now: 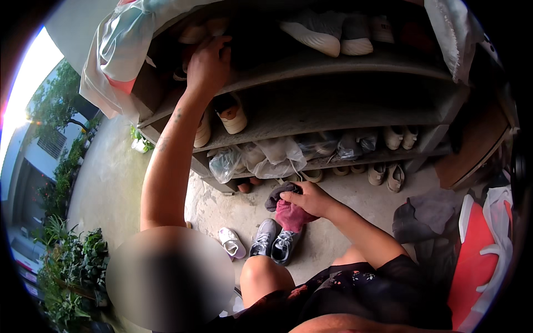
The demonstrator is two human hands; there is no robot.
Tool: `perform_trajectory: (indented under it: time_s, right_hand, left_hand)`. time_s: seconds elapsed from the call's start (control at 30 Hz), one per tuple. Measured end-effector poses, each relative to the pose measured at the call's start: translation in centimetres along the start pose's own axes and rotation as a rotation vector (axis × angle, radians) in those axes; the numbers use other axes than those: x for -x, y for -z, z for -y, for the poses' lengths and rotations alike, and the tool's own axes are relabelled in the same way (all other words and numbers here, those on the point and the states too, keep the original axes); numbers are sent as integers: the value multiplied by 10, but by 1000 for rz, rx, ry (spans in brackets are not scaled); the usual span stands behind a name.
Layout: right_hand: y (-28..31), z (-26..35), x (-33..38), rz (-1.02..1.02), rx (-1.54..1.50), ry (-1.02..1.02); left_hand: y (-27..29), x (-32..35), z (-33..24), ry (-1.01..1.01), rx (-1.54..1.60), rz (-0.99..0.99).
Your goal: The person sits on the floor and cleans various shoes using a pink cloth and a bucket of water. They wipe the exterior and interior of several pairs of shoes, including sandals, sneakers, and boots, and occasionally dip the cloth into the water.
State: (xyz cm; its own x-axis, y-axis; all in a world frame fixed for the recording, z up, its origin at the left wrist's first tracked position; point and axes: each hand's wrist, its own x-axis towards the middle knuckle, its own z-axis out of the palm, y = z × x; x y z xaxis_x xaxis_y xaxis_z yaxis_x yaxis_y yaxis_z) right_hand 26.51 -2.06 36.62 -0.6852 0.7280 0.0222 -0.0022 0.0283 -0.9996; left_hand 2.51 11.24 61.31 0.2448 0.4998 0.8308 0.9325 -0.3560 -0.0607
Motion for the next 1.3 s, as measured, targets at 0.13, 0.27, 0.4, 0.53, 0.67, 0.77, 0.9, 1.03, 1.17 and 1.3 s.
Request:
perform_trajectory:
  time_s: [0.13, 0.27, 0.4, 0.53, 0.67, 0.77, 0.9, 1.03, 1.17, 1.3]
  right_hand:
    - [-15, -24, 17, -13, -72, 6]
    - [-25, -47, 34, -19, 105, -102]
    - [16, -78, 39, -121, 210, -199]
    - [46, -89, 40, -213, 276, -277]
    - [46, -95, 39, -188, 263, -290]
    - [47, -101, 35, -179, 304, -290]
    - [52, -103, 32, -172, 308, -299]
    - [43, -105, 30, -146, 342, -291]
    - [43, -101, 30, -159, 378, -308]
    - [32, -106, 27, -119, 359, -284]
  left_hand:
    - [-35, -78, 69, 16, -481, 267]
    - [-50, -121, 187, -30, -90, 446]
    - [-79, -131, 186, 51, -200, 609]
    - [-79, -136, 187, 82, -296, 694]
    - [-67, -132, 218, 82, -287, 750]
    - [-67, -138, 218, 93, -290, 792]
    - [-67, -129, 182, 86, -419, 746]
    - [-33, -105, 117, 86, -648, 637]
    - [-16, -87, 67, 105, -763, 517]
    - [-1, -53, 51, -32, -791, 71]
